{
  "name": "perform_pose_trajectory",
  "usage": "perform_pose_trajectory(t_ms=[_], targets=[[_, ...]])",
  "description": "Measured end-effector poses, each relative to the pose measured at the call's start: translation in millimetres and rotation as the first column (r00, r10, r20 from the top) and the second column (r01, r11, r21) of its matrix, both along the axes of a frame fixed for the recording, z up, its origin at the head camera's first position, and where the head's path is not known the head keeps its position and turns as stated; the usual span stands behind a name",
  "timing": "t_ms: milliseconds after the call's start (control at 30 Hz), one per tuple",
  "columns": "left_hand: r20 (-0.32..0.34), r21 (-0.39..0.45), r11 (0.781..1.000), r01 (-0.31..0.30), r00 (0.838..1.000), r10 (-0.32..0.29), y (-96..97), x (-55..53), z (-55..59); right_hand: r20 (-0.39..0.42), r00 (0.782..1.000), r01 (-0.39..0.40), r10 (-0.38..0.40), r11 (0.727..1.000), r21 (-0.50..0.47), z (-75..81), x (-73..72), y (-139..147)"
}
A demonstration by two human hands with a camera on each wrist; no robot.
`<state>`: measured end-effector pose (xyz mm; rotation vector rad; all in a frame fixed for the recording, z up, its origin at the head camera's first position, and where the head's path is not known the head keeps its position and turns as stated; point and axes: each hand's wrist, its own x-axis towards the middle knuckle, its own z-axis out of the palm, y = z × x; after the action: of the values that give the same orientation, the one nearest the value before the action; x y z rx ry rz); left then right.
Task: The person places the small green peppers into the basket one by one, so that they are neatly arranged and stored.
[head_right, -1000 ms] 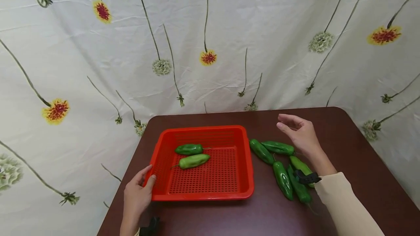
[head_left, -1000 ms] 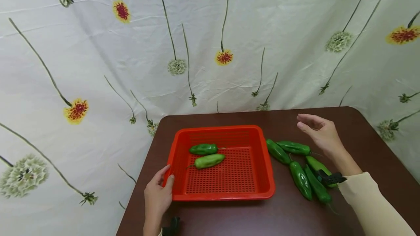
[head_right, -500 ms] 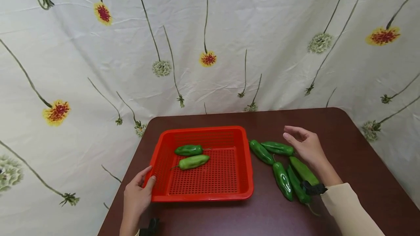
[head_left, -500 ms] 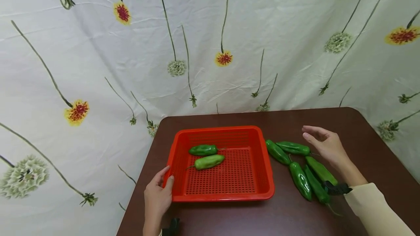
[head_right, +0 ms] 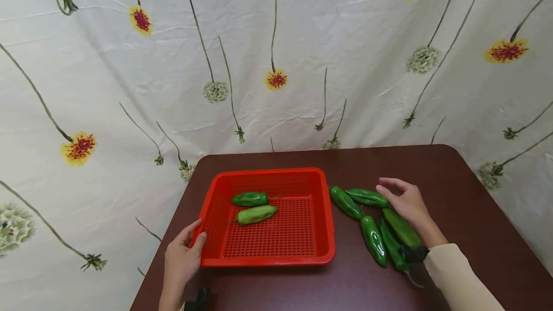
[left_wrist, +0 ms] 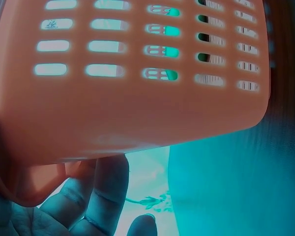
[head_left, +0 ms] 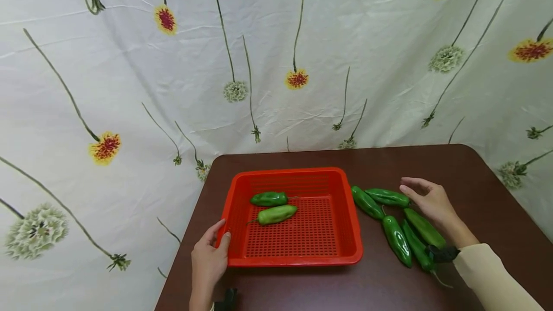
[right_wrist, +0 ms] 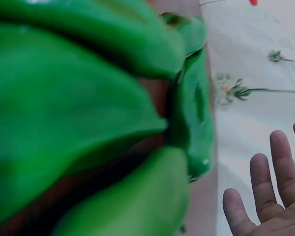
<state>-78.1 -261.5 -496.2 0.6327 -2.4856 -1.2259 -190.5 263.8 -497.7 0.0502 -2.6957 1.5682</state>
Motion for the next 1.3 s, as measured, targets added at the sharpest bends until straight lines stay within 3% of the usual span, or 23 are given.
perform_pose_trajectory(t_ms=[100, 333, 733, 1300], targets=[[0.008, 0.004, 1.000, -0.003, 1.000, 0.003, 0.3, -0.3, -0.8, 0.011, 1.000, 0.007, -0.008, 1.000, 0.019, -7.4, -2.2, 4], [0.019, 0.013, 1.000, -0.007, 1.000, 0.007, 0.8, -0.4, -0.6, 0.005, 1.000, 0.014, -0.016, 0.986, 0.166, -21.5, -6.8, 9], [0.008, 0.002, 1.000, -0.008, 1.000, 0.008, -0.3, 0.4, -2.0, 0.056, 0.997, -0.061, 0.052, 0.984, 0.165, -27.9, -12.4, 8], [0.020, 0.012, 1.000, -0.007, 1.000, 0.007, 0.5, -0.7, -0.5, 0.055, 0.995, -0.096, 0.085, 0.966, 0.241, -44.7, -24.0, 9]])
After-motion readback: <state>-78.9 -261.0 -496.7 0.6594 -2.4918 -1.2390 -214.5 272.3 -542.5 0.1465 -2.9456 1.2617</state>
